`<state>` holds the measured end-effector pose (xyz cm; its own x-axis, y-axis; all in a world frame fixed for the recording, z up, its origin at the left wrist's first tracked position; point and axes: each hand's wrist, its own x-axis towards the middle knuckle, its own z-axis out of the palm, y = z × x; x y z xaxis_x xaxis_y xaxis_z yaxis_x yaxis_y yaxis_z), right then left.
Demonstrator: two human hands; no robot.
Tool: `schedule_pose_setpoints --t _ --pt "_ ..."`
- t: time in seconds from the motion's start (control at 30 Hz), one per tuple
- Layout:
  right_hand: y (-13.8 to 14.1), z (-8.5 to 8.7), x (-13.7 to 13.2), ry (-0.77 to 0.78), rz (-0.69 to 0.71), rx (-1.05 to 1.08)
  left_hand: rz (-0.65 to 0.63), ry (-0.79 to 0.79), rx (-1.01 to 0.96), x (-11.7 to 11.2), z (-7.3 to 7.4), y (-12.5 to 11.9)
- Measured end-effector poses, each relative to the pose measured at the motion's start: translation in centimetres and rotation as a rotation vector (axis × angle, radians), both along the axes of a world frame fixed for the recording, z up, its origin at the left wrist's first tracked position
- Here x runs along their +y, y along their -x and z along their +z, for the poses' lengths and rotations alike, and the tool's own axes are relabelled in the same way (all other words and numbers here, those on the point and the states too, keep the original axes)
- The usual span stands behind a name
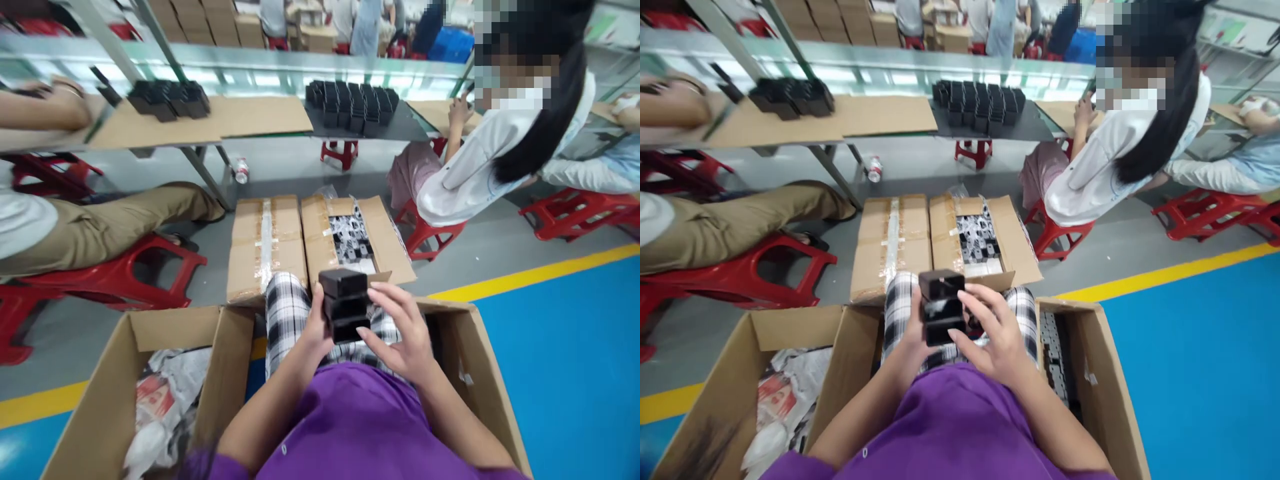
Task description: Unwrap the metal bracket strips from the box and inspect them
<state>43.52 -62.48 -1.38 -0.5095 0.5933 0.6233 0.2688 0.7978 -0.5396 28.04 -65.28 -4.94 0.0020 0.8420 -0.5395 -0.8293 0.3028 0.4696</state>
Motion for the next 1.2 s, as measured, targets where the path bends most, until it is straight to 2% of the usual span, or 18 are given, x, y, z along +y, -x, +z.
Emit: schedule_pose_setpoints --t 0.07,0.13,0.3,0.43,0.5,0.6,0.63,0.7,0.77,0.87,1.03,1.13,1.2 --pt "0.2 -0.6 0.6 -0.027 0.077 -0.154 0.022 0.073 -0.001 -1.1 -0.9 1.0" --pt "0.8 -1.9 0.9 -0.052 0.158 -0.244 0.048 0.121 0.026 -2.4 -2.3 1.7" --pt "3.1 -6.7 0.1 0.032 0.220 -0.328 0.127 0.154 0.097 -5.0 -6.8 2.6" --pt "5.0 -9.6 0.2 0.092 0.252 -0.351 0.175 0.116 0.166 -5.7 -9.2 3.1" --pt "6.0 -10.3 0.8 0.091 0.285 -0.378 0.157 0.097 0.156 -5.7 -9.9 3.5" --pt "7.7 -10.5 2.4 0.118 0.344 -0.452 0.033 0.074 0.140 -5.2 -11.3 5.2" --pt "8.5 -10.4 3.3 0.133 0.360 -0.478 0.020 0.071 0.174 -5.0 -12.0 6.2" --pt "10.4 -10.0 5.7 0.141 0.370 -0.520 0.076 0.106 0.349 -4.3 -13.8 8.9" --pt "12.9 -9.2 8.9 0.092 0.365 -0.547 0.163 0.181 0.630 -3.4 -16.2 12.3" --pt "18.4 -7.4 15.1 -0.035 0.365 -0.579 0.184 0.242 1.030 -1.7 -20.4 17.8" --pt "31.3 -2.8 25.7 -0.187 0.321 -0.633 0.167 0.227 1.376 2.4 -27.2 25.1" --pt "40.4 0.6 31.4 -0.183 0.252 -0.638 0.193 0.273 1.569 4.5 -30.8 28.2" --pt "46.6 2.6 35.2 -0.167 0.196 -0.660 0.240 0.348 1.663 5.0 -33.3 30.0"
